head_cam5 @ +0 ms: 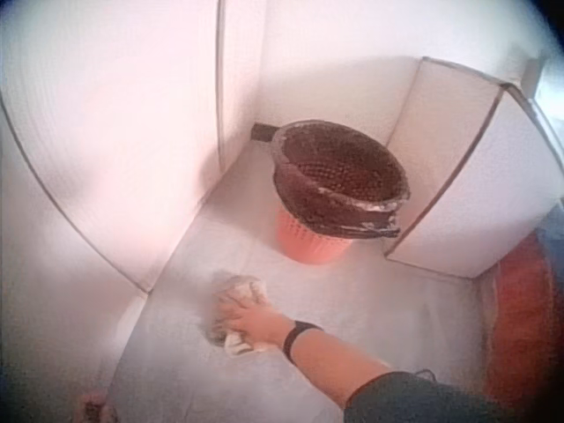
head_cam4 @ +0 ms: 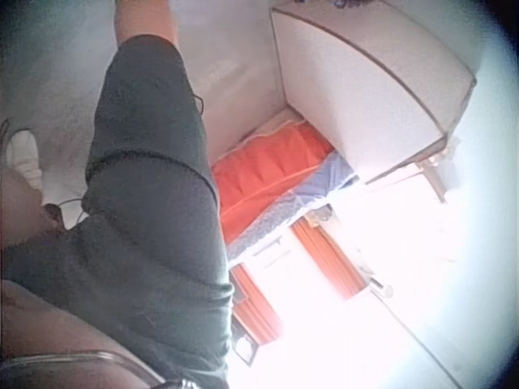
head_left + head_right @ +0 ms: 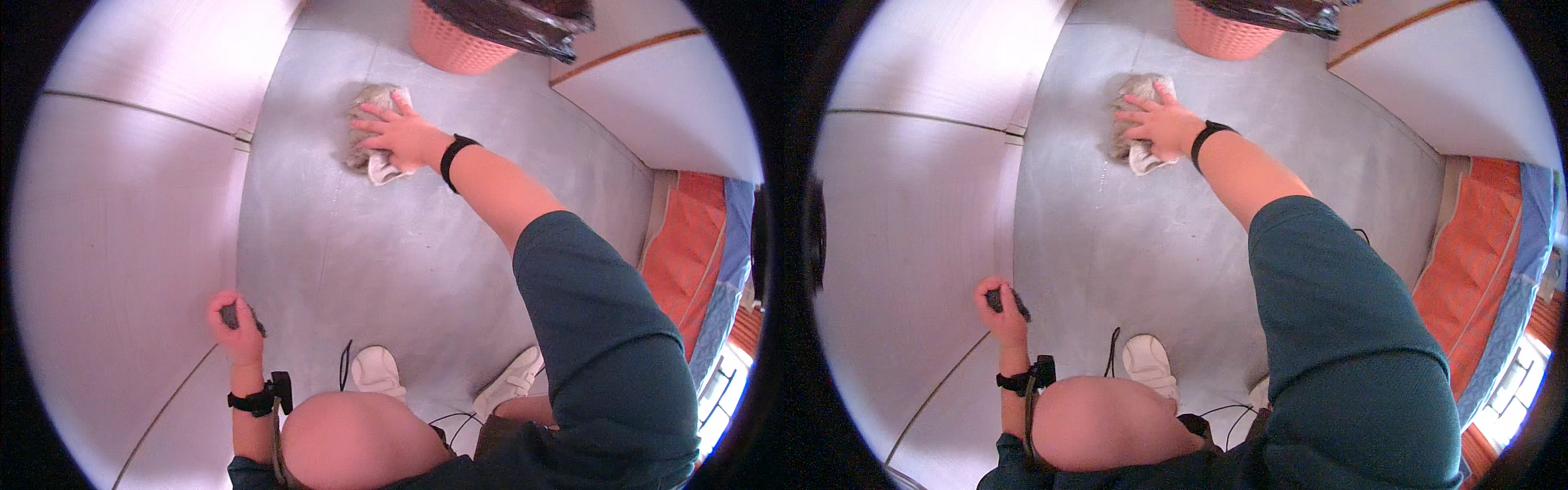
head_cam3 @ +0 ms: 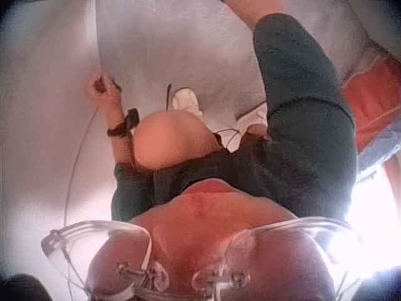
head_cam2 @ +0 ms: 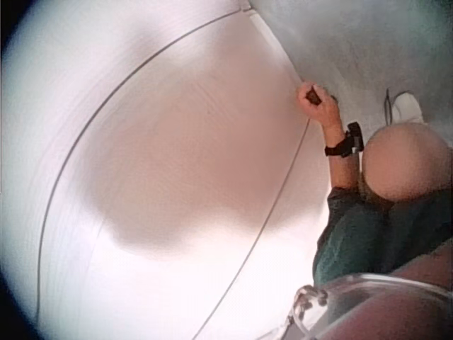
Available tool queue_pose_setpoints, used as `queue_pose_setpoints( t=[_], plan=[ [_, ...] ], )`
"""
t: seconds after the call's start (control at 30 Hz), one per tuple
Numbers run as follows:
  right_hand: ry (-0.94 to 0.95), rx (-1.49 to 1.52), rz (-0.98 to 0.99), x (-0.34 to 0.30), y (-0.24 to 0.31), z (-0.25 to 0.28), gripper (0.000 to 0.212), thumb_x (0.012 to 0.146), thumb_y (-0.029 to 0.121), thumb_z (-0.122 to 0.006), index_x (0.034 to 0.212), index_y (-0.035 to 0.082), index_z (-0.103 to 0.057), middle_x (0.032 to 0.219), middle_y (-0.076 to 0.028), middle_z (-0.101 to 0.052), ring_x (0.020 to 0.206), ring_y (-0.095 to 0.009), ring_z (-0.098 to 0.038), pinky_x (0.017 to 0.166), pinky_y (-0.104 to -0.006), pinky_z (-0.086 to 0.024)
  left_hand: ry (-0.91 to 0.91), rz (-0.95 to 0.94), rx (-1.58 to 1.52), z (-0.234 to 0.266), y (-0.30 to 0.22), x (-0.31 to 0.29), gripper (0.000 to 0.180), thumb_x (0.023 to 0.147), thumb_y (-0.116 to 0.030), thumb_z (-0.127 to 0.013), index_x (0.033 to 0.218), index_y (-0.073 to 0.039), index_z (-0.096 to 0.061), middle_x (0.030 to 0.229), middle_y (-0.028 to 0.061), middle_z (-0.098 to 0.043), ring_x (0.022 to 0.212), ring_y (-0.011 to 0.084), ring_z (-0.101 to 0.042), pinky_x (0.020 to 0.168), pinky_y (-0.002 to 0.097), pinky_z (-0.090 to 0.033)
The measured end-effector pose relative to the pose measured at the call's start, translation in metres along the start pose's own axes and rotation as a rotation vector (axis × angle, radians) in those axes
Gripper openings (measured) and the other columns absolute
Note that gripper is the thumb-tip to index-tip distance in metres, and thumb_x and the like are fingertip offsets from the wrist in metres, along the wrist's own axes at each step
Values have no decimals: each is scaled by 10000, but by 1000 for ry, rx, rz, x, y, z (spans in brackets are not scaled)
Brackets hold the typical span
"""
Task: The person wipes the floor using a cloth and a steel wool pad, scrubbing specific spots and then wiping over them. After cleaning the floor area near the cabinets and bed, the person picks up a trash can and moves it.
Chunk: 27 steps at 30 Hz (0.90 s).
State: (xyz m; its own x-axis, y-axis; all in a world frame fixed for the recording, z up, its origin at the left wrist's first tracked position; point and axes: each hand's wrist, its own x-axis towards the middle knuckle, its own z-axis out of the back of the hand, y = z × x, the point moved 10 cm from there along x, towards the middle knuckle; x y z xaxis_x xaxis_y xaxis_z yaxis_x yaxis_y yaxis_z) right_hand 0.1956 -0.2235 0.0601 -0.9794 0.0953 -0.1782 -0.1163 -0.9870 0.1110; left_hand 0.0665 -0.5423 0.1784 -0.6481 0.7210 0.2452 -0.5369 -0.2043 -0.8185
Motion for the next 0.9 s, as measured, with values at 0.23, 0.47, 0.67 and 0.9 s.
queue_pose_setpoints(
  t=[0.23, 0.47, 0.67, 0.9],
  plan=[
    [12, -173, -43, -44, -59, -36, 286, 866, 214, -504, 1134, 295, -561, 1471, 73, -267, 1390, -191, -157, 1111, -528, -161, 57, 51, 257, 10, -5, 6, 78, 849, -6, -525, 912, -37, -491, 826, 30, -492, 715, 119, -458, 649, 255, -408],
    [18, -47, -206, -62, -99, -62, 350, 843, 216, -531, 1181, 304, -552, 1470, 43, -274, 1387, -210, -166, 1073, -567, -198, 35, 290, 375, 62, 10, 16, 79, 850, -24, -526, 923, -29, -499, 875, 42, -504, 801, 142, -469, 745, 270, -409],
    [68, -94, -223, -59, -123, -105, 402, 832, 223, -554, 1224, 304, -518, 1484, 36, -238, 1396, -204, -124, 1087, -541, -186, 278, 236, 585, 124, 66, 1, 77, 818, -2, -504, 886, -13, -470, 816, 82, -464, 758, 176, -460, 694, 292, -401],
    [37, 34, -402, -37, -136, -184, 349, 840, 116, -518, 1163, 244, -546, 1498, 35, -197, 1399, -205, -103, 1110, -521, -164, 529, 177, 845, 155, 203, 78, 119, 774, -1, -490, 886, 12, -453, 792, 138, -441, 735, 281, -454, 697, 345, -404]
  ],
)
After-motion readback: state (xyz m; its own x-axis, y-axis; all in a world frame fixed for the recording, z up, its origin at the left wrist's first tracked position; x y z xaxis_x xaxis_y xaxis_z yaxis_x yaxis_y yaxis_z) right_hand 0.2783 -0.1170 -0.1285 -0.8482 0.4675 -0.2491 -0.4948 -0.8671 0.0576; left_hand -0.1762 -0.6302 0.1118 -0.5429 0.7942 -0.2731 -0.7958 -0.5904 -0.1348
